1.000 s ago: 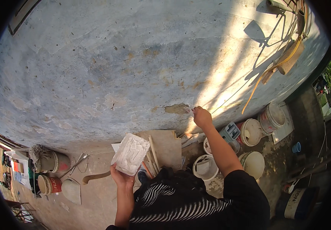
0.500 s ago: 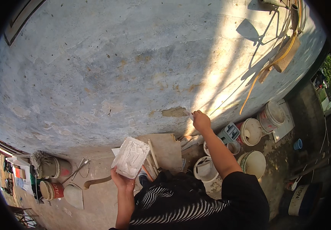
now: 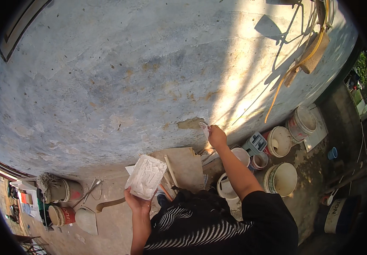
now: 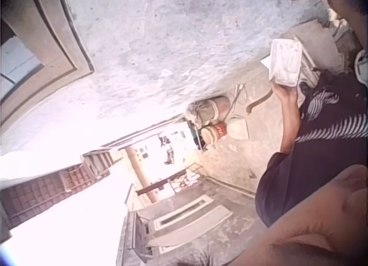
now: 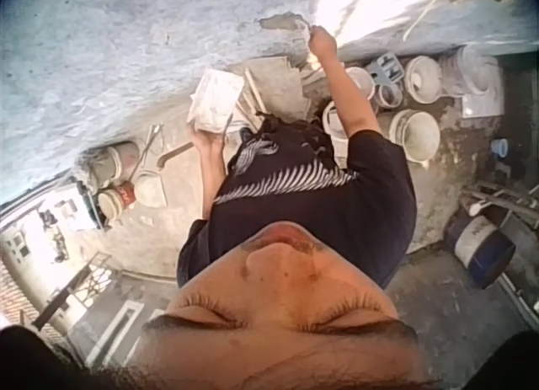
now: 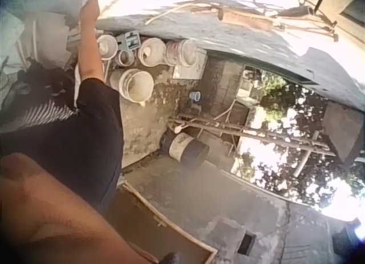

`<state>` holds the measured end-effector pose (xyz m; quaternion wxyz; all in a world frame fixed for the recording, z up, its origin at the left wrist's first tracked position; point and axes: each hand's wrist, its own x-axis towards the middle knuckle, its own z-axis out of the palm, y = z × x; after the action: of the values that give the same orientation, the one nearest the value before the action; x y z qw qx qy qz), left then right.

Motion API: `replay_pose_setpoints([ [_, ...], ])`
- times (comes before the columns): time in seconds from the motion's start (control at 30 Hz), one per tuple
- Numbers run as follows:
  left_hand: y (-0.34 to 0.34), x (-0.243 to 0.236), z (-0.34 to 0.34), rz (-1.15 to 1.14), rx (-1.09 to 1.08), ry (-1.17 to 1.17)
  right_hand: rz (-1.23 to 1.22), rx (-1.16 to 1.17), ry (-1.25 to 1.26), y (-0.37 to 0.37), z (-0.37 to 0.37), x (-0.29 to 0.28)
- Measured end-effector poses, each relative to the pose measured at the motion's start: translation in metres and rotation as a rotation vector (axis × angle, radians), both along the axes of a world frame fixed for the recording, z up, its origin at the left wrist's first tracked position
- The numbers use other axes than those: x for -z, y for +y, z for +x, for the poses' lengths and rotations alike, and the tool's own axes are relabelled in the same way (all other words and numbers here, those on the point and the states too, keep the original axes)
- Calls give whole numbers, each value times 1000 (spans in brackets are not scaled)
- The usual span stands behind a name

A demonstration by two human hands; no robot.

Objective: Apply wall putty or filler to a hole or damaged section of a wall using a putty knife.

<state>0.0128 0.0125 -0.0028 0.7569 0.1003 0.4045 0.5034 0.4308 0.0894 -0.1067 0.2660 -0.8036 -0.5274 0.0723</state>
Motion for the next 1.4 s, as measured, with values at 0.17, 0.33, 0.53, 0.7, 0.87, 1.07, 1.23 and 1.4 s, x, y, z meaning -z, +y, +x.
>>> replay_pose_setpoints([
  [0.17,4,-1,0,22,24,-2,46,1,8,-5,12,-15],
  [0.33,4,-2,8,19,45,-19,0,28,-27,3,-5,-3],
  [0.53,-1,1,-2,14,-5,-16,27,2,-43,-8,15,-30],
  [0.7,-2,0,0,4,-11,10,-58,42,-140,14,-1,-19],
  [0.87,-1,3,-7,6,-56,-3,3,-20,-3,-5,8,-16],
  [1.07,-2,2,-5,8,-25,-3,52,87,39,-8,-4,-3],
  [1.23,1,3,-3,15,-25,-7,83,51,39,-13,-12,-28],
  [1.4,4,0,3,15,-5,-2,13,56,6,-1,-16,-27],
])
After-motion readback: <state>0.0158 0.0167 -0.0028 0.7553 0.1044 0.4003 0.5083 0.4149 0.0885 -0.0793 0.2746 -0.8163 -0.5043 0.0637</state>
